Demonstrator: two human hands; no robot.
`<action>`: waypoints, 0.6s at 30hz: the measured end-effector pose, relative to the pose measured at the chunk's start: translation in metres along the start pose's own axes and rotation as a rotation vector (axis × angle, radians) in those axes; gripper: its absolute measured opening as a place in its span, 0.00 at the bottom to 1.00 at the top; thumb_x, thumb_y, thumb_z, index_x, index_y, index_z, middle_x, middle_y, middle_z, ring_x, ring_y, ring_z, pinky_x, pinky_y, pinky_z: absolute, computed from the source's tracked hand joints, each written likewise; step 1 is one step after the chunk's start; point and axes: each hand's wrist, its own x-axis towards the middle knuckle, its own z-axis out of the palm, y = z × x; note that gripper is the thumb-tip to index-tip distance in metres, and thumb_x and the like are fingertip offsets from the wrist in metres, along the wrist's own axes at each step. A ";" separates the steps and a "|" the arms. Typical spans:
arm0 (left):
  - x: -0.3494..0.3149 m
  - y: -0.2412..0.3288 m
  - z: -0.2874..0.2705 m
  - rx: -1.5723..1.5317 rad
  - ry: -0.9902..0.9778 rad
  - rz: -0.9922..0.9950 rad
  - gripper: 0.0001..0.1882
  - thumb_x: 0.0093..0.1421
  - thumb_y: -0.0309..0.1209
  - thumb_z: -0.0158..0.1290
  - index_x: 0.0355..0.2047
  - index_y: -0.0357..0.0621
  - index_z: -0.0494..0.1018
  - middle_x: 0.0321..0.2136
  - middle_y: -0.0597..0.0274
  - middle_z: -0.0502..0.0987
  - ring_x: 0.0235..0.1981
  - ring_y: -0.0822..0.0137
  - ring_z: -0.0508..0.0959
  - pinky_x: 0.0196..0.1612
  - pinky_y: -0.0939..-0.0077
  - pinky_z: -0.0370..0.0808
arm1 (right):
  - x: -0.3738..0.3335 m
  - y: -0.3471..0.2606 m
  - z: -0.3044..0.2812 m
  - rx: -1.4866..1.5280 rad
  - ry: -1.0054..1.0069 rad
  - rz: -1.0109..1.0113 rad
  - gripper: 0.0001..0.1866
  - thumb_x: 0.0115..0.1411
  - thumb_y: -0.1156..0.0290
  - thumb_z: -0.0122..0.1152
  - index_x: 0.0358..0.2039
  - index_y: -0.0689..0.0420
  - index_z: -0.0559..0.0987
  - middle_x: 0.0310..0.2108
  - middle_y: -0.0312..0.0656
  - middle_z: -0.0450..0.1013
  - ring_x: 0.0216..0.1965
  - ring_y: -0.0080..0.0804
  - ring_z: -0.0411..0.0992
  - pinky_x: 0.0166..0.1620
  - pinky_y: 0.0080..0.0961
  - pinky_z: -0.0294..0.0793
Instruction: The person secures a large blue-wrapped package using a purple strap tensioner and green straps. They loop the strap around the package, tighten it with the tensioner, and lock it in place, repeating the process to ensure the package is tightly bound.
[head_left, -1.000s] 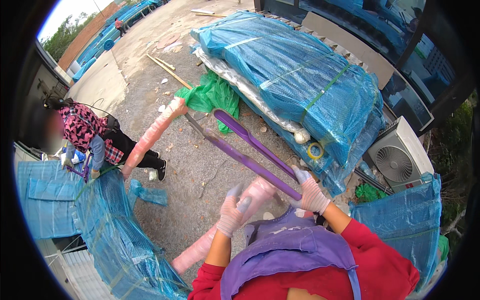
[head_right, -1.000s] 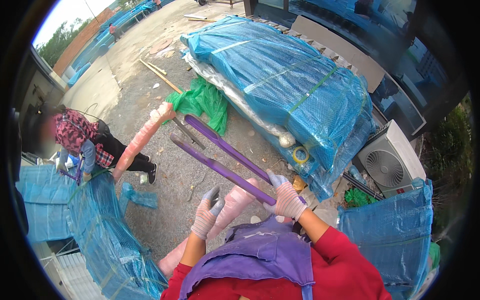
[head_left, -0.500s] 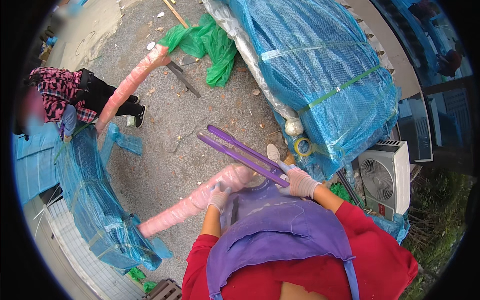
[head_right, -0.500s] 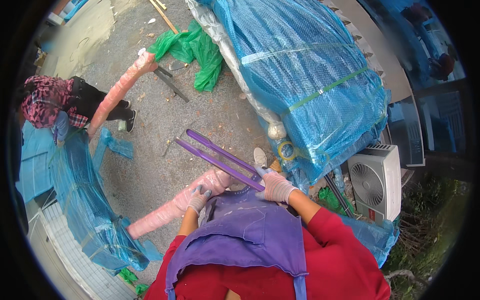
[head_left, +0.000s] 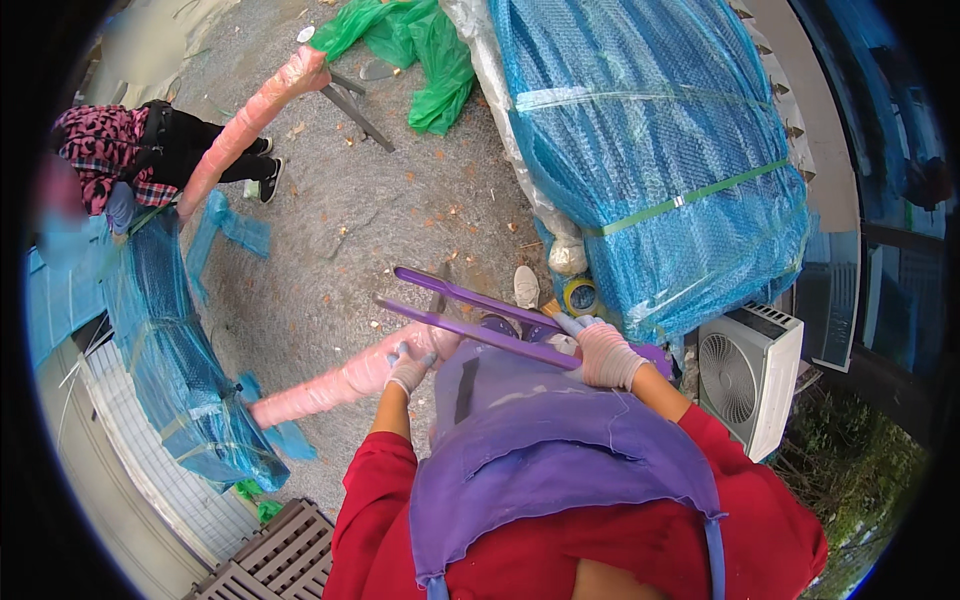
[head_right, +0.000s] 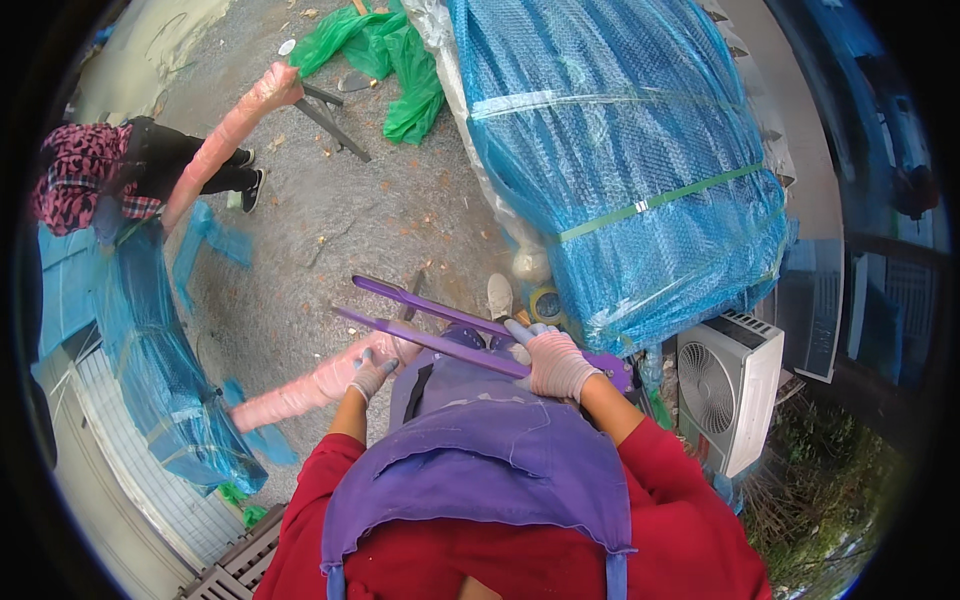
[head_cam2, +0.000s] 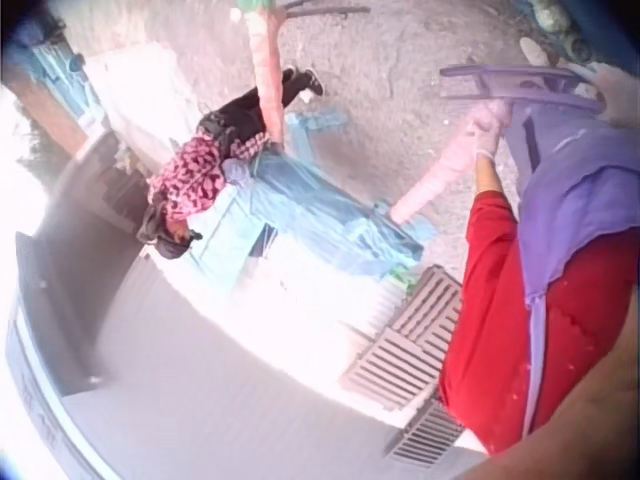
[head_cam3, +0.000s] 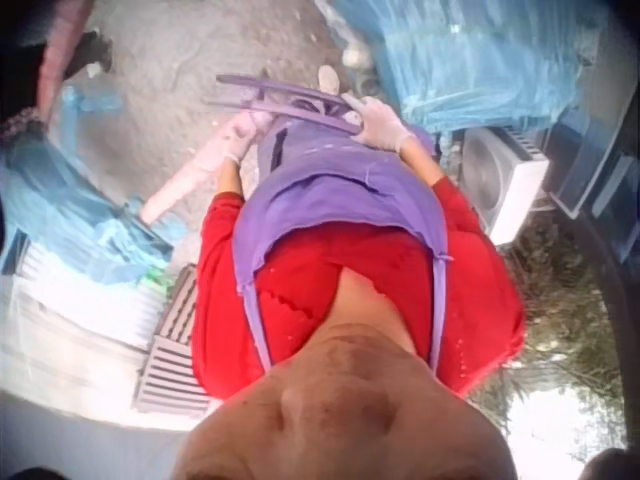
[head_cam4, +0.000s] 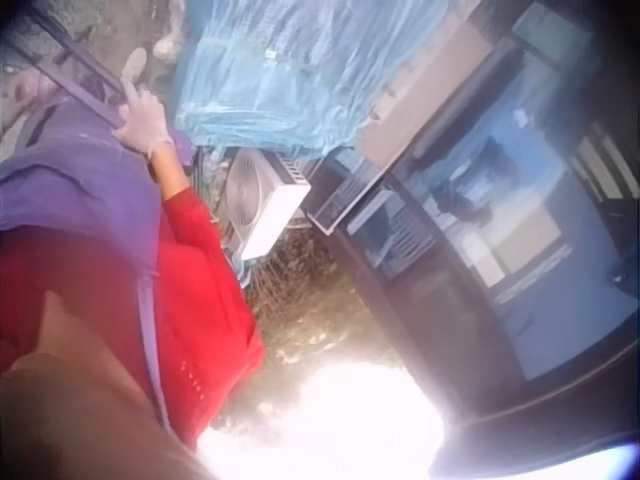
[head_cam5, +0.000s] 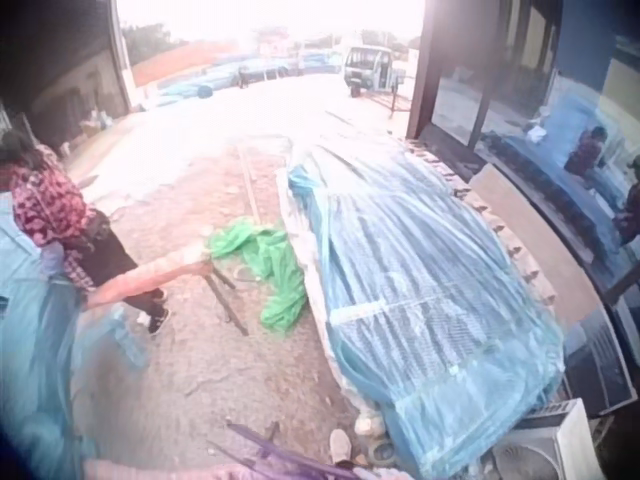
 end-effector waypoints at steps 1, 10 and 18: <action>-0.001 0.002 0.000 0.020 -0.019 0.030 0.49 0.57 0.54 0.55 0.70 0.49 0.42 0.66 0.27 0.42 0.67 0.35 0.52 0.67 0.52 0.53 | -0.001 0.003 -0.001 0.027 0.026 -0.009 0.48 0.48 0.57 0.68 0.66 0.58 0.57 0.50 0.63 0.68 0.51 0.57 0.68 0.53 0.43 0.69; -0.005 0.014 -0.019 1.142 -0.196 0.468 0.20 0.68 0.42 0.38 0.55 0.57 0.71 0.56 0.57 0.71 0.59 0.55 0.67 0.61 0.49 0.58 | 0.008 0.012 -0.019 0.395 0.305 -0.079 0.52 0.43 0.64 0.71 0.66 0.62 0.55 0.47 0.61 0.68 0.47 0.54 0.70 0.52 0.38 0.70; -0.032 -0.009 -0.073 -0.222 -0.326 0.063 0.22 0.66 0.44 0.43 0.56 0.52 0.70 0.54 0.53 0.73 0.54 0.53 0.72 0.57 0.50 0.65 | 0.073 -0.011 -0.044 0.777 0.473 -0.125 0.45 0.44 0.72 0.73 0.63 0.54 0.60 0.44 0.42 0.69 0.41 0.29 0.70 0.44 0.27 0.74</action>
